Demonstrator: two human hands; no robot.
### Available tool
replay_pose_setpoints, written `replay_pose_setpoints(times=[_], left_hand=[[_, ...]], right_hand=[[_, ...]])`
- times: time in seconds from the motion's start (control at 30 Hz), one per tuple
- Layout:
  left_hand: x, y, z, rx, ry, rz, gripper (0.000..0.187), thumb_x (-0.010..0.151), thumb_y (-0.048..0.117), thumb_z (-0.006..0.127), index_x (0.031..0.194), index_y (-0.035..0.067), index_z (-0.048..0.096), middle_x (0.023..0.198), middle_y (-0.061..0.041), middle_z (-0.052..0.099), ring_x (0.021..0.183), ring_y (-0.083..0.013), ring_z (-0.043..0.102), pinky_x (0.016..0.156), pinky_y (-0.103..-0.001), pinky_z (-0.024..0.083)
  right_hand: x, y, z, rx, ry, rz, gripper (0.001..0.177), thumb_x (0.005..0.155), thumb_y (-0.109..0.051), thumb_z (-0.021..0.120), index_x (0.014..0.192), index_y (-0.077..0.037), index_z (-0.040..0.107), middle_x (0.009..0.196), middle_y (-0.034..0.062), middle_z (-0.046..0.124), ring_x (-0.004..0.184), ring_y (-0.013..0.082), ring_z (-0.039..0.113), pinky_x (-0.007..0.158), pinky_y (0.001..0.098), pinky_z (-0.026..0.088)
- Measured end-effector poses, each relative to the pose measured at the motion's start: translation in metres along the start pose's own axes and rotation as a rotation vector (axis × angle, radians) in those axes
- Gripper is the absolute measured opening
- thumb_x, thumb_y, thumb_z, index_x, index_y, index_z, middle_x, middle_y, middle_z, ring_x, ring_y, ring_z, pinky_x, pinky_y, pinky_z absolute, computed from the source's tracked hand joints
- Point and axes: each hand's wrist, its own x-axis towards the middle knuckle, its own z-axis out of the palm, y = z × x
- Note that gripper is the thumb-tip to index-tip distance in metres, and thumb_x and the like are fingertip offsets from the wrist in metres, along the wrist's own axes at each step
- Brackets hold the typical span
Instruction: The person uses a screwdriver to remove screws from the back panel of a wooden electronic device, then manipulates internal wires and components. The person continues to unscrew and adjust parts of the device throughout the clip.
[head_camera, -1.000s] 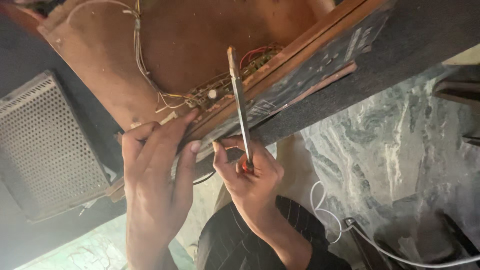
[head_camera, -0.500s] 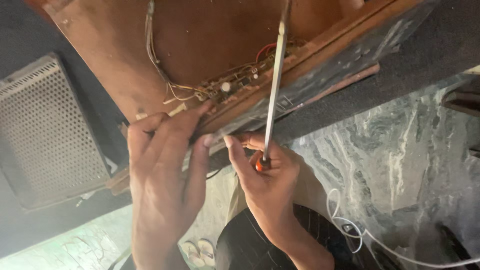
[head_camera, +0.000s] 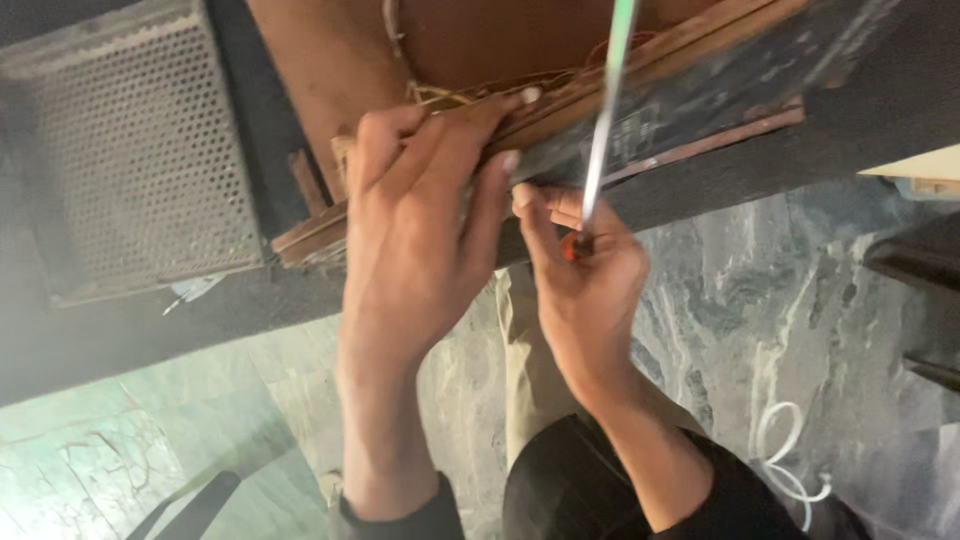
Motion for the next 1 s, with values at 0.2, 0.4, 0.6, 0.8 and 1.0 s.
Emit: replay_pose_setpoints(times=[0.2,0.4,0.6,0.8,1.0], left_hand=[[-0.008,-0.008,0.01,0.008,0.083,0.037,0.027,0.107,0.013,0.069,0.133,0.006,0.065,0.119,-0.006,0.071,0.114,-0.0277,0.053,0.098,-0.04,0.042],[-0.007,-0.013,0.015,-0.055,0.098,0.024,0.028,0.106,0.015,0.07,0.132,0.007,0.066,0.117,-0.003,0.072,0.111,-0.0267,0.052,0.094,-0.039,0.043],[-0.011,-0.018,0.013,-0.013,0.109,0.103,0.025,0.108,0.013,0.068,0.132,0.005,0.065,0.119,-0.004,0.071,0.111,-0.0241,0.052,0.097,-0.038,0.042],[-0.007,-0.017,0.008,0.005,0.059,0.12,0.022,0.111,0.011,0.066,0.131,0.002,0.065,0.121,-0.007,0.071,0.111,-0.0255,0.053,0.098,-0.039,0.041],[-0.007,-0.014,0.005,0.017,0.021,0.111,0.022,0.111,0.009,0.066,0.132,0.002,0.065,0.12,-0.008,0.072,0.112,-0.0258,0.053,0.101,-0.039,0.042]], right_hand=[[0.003,0.003,-0.001,0.224,-0.062,0.405,0.022,0.097,-0.023,0.073,0.096,-0.001,0.076,0.076,0.0019,0.071,0.047,0.0028,0.036,0.04,0.0231,0.024],[0.0,0.013,-0.009,-0.369,-0.044,-0.208,0.025,0.101,-0.021,0.079,0.1,0.003,0.074,0.064,0.0053,0.053,0.055,0.0072,0.04,0.05,0.0267,0.032],[-0.001,0.013,-0.008,-0.123,-0.095,-0.049,0.026,0.108,-0.024,0.073,0.108,0.001,0.074,0.087,-0.0008,0.074,0.058,0.0024,0.047,0.05,0.0227,0.033],[0.005,0.01,0.001,0.217,-0.094,0.309,0.028,0.099,-0.027,0.07,0.101,0.001,0.074,0.077,0.0039,0.071,0.043,-0.0011,0.038,0.035,0.019,0.025],[0.004,0.013,0.002,0.113,-0.065,0.232,0.027,0.102,-0.028,0.069,0.1,-0.002,0.073,0.085,0.0011,0.077,0.054,-0.0016,0.052,0.043,0.0186,0.035]])
